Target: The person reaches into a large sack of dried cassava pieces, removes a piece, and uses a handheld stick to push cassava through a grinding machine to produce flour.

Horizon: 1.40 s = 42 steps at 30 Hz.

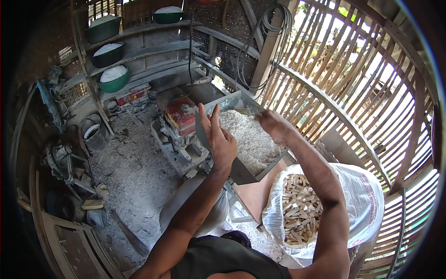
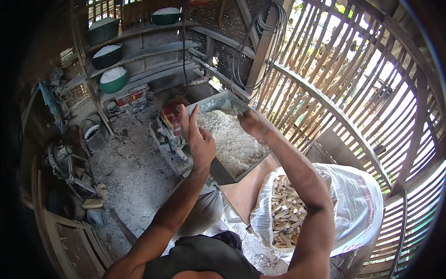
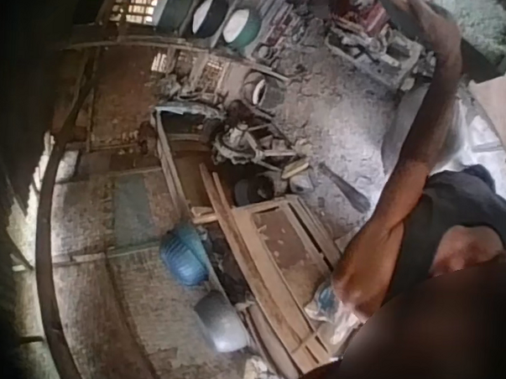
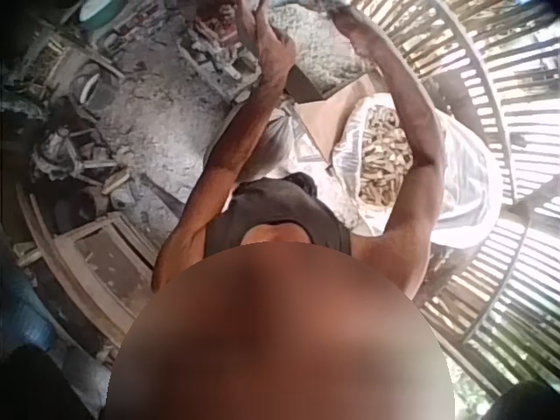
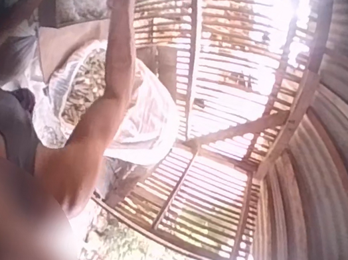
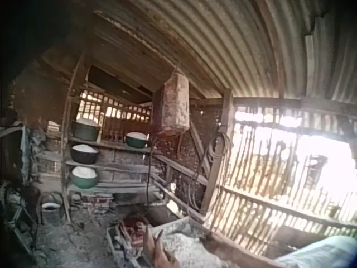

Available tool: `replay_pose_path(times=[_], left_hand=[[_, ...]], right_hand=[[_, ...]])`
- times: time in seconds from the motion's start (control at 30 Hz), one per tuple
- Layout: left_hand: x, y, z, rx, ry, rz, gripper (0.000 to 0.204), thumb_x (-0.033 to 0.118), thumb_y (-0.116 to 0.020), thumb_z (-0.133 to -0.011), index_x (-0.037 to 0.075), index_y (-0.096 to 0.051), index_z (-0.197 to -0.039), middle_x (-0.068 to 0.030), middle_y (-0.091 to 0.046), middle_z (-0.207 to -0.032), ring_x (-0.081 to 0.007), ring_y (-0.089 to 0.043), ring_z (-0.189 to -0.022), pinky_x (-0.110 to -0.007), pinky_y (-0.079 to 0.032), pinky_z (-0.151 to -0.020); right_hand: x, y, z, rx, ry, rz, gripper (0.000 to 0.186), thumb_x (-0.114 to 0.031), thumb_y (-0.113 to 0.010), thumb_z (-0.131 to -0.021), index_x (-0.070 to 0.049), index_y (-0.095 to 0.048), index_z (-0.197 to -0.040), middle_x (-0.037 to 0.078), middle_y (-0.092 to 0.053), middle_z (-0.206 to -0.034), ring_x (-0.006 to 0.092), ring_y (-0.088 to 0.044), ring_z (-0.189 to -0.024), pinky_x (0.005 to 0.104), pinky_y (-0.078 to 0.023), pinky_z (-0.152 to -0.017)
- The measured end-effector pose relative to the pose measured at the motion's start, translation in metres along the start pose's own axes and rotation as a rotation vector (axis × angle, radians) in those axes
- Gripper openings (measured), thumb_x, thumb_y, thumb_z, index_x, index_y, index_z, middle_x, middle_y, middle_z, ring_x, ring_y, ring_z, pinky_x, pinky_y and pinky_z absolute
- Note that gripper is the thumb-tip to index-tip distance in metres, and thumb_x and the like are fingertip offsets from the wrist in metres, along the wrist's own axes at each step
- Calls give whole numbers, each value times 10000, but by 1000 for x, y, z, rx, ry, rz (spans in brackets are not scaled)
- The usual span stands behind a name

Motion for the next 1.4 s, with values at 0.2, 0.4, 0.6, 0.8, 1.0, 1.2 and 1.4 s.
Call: replay_pose_path(times=[0.2, 0.4, 0.6, 0.8, 1.0, 1.2, 1.4], left_hand=[[-3, 3, 0, 21, -2, -45, 661, -216, -413, -782, 45, -452, -1387, -211, -170, -1563, -381, -204, -1454, -439, -349, -1113], [-2, 1, 0, 11, -10, -50, 643, -198, -425, -791, 46, -451, -1385, -218, -188, -1556, -392, -210, -1447, -447, -353, -1111], [-1, 6, -4, -58, 6, -111, 674, -217, -446, -759, 30, -431, -1385, -256, -175, -1548, -429, -259, -1421, -443, -356, -1126], [-3, -5, -5, -127, -38, -179, 649, -198, -473, -751, 20, -451, -1362, -250, -232, -1528, -422, -249, -1426, -456, -302, -1155], [-12, -2, -5, -188, -81, -225, 591, -173, -488, -758, 39, -496, -1310, -236, -305, -1500, -400, -258, -1429, -464, -283, -1156], [-12, -5, -5, -175, -78, -247, 494, -138, -475, -829, 72, -552, -1269, -161, -350, -1499, -335, -307, -1419, -437, -338, -1120], [-15, -7, -7, -209, -139, -239, 485, -145, -522, -785, 38, -542, -1234, -227, -355, -1459, -403, -291, -1407, -477, -308, -1134]], right_hand=[[36, -5, 6, -197, -101, 415, 459, -264, -249, -1038, -37, -647, -1069, 86, -598, -757, 130, -477, -560, 321, -465, -509], [9, -4, -1, -23, -110, -89, 462, -314, -284, -1050, -19, -570, -1263, 170, -645, -1040, 235, -645, -958, 417, -516, -931], [3, 10, 46, -232, 84, 9, 329, -156, -409, -1012, -132, -629, -1255, 131, -636, -1257, 246, -613, -1153, 400, -445, -1059], [6, -22, 61, -101, 404, -160, 483, -6, -367, -827, -116, -680, -1177, 120, -623, -1286, 250, -594, -1179, 391, -403, -1087], [-26, -17, 94, -572, 360, 26, 460, -29, -383, -840, -122, -685, -1175, 102, -649, -1242, 237, -619, -1131, 343, -486, -993], [-18, -4, 70, -118, 464, 92, 531, 47, -345, -831, -149, -684, -1189, 89, -586, -1343, 230, -532, -1261, 339, -415, -1095], [14, -22, 72, -375, 359, 144, 395, -65, -403, -893, -168, -719, -1108, 82, -659, -1221, 237, -600, -1148, 396, -422, -1060]])
Point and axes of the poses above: each hand's wrist, its own z-axis away from the middle knuckle, its own y-axis out of the back of the hand, x = y × z, the point moved 3 cm from there along -z, towards the middle knuckle
